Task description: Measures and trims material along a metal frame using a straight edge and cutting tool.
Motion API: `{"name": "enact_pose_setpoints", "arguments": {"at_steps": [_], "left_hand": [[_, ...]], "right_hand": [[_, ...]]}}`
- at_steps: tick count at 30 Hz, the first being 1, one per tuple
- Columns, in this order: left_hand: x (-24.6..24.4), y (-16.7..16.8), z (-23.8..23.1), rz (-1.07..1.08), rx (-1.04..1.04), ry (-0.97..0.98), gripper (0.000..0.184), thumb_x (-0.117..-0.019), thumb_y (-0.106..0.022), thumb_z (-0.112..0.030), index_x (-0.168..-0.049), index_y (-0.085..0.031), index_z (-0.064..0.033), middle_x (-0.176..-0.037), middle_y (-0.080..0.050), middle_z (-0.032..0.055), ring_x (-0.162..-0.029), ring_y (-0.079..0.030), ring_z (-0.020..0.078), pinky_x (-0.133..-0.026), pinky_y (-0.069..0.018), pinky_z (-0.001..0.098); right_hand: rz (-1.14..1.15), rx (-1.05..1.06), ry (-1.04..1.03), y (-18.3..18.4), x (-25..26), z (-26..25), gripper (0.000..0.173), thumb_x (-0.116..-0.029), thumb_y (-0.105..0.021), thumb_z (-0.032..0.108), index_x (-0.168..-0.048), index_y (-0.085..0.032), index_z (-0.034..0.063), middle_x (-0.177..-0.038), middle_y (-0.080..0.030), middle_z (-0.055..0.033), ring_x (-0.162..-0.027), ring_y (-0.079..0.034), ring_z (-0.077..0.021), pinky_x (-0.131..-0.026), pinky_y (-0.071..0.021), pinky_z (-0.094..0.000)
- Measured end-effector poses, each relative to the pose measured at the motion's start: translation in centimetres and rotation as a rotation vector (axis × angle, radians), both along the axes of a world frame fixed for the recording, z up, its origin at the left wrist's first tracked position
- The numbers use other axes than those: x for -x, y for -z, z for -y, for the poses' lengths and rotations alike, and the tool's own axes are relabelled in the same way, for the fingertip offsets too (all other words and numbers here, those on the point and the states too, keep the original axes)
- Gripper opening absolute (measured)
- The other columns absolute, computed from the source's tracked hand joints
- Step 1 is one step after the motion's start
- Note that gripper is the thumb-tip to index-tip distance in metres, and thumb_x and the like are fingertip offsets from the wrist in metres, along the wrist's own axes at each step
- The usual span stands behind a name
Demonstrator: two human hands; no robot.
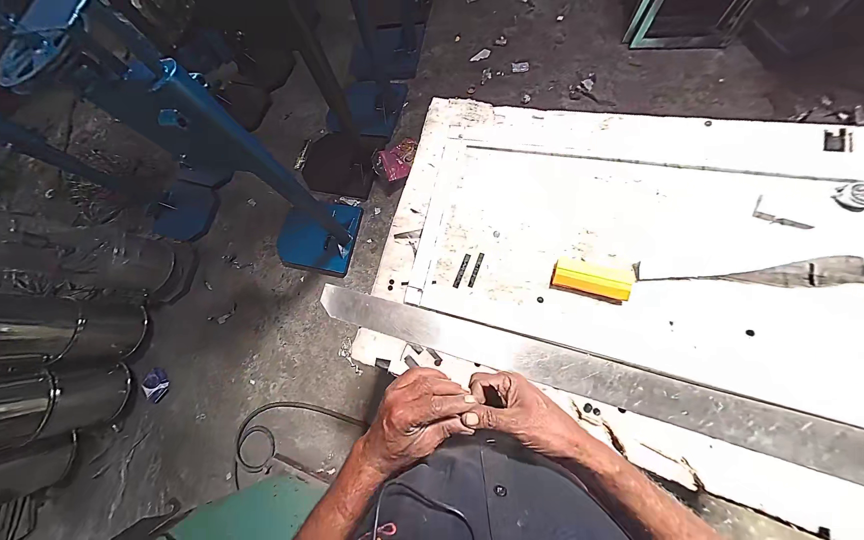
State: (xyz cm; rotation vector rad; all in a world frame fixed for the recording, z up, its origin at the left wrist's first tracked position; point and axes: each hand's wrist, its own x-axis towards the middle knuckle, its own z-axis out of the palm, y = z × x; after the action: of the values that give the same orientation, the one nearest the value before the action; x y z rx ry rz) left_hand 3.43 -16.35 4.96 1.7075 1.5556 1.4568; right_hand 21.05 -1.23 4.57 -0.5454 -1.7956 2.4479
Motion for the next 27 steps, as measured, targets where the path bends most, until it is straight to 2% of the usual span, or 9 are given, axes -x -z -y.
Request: {"name": "enact_pose_setpoints", "arguments": {"at_steps": [3,8,11,15,19,24,27], "left_hand": [[-2.4,-1.0,0.9,-0.001,0.017,-0.048,0.014,-0.0926,-0.078,-0.020,-0.104,-0.078,-0.0125,-0.107,-0.076,0.0043,-0.109,-0.070,0.0179,-0.100,-0.0572,0.0359],[-6.5,-1.7,1.9,0.081,-0.052,-0.202,0.012,-0.0867,-0.083,-0.015,-0.090,-0.074,-0.0085,-0.090,-0.076,0.0034,-0.100,-0.073,0.0198,-0.097,-0.0599,0.0369],[-8.4,-1.7,2.7,0.182,-0.069,-0.214,0.011,-0.0918,-0.078,-0.016,-0.089,-0.073,-0.0069,-0.090,-0.076,0.0063,-0.100,-0.074,0.0225,-0.098,-0.0599,0.0392],[-10.7,-1.3,3.5,0.340,-0.087,-0.390,0.019,-0.0993,-0.068,-0.024,-0.094,-0.074,-0.0061,-0.097,-0.077,0.0094,-0.101,-0.075,0.0229,-0.096,-0.0603,0.0380],[-12.5,-0.4,3.3,0.495,-0.037,-0.592,0.027,-0.0995,-0.066,-0.029,-0.101,-0.077,-0.0048,-0.098,-0.078,0.0105,-0.096,-0.076,0.0186,-0.092,-0.0608,0.0338],[-14.0,0.1,2.7,0.615,-0.047,-0.711,0.020,-0.1006,-0.064,-0.016,-0.107,-0.076,-0.0026,-0.096,-0.078,0.0081,-0.086,-0.074,0.0135,-0.083,-0.0609,0.0299],[-14.2,0.0,3.2,0.603,-0.105,-0.849,0.014,-0.0974,-0.067,-0.010,-0.103,-0.077,-0.0025,-0.089,-0.079,0.0073,-0.081,-0.076,0.0135,-0.080,-0.0623,0.0299]], "right_hand": [[-0.007,0.103,-0.274,0.0,-0.2,-1.7,0.026,-0.0857,-0.083,0.028,-0.073,-0.064,0.0159,-0.060,-0.052,0.0109,-0.053,-0.046,0.0019,-0.050,-0.0361,-0.0178],[-0.030,0.187,-0.438,0.0,-0.6,-2.4,0.028,-0.0794,-0.088,0.028,-0.071,-0.064,0.0172,-0.059,-0.055,0.0114,-0.053,-0.048,0.0025,-0.050,-0.0369,-0.0171],[-0.093,0.253,-0.525,0.3,-1.2,-2.3,0.029,-0.0808,-0.087,0.030,-0.072,-0.062,0.0171,-0.060,-0.055,0.0104,-0.053,-0.048,0.0015,-0.050,-0.0374,-0.0176],[-0.138,0.254,-0.425,0.8,-2.3,-2.4,0.025,-0.0865,-0.081,0.037,-0.079,-0.067,0.0181,-0.064,-0.056,0.0116,-0.056,-0.049,0.0026,-0.052,-0.0387,-0.0163],[-0.178,0.068,-0.223,0.6,-3.3,-2.8,0.020,-0.0898,-0.079,0.032,-0.084,-0.073,0.0131,-0.065,-0.062,0.0090,-0.055,-0.050,0.0018,-0.052,-0.0403,-0.0182],[-0.174,-0.010,-0.259,-0.3,-4.5,-3.6,0.014,-0.0928,-0.076,0.024,-0.088,-0.072,0.0110,-0.068,-0.063,0.0088,-0.057,-0.052,0.0012,-0.055,-0.0427,-0.0195],[-0.129,0.062,-0.193,0.0,-5.9,-3.7,0.008,-0.0981,-0.069,0.019,-0.097,-0.071,0.0119,-0.065,-0.056,0.0119,-0.051,-0.044,0.0029,-0.049,-0.0379,-0.0177]]}}
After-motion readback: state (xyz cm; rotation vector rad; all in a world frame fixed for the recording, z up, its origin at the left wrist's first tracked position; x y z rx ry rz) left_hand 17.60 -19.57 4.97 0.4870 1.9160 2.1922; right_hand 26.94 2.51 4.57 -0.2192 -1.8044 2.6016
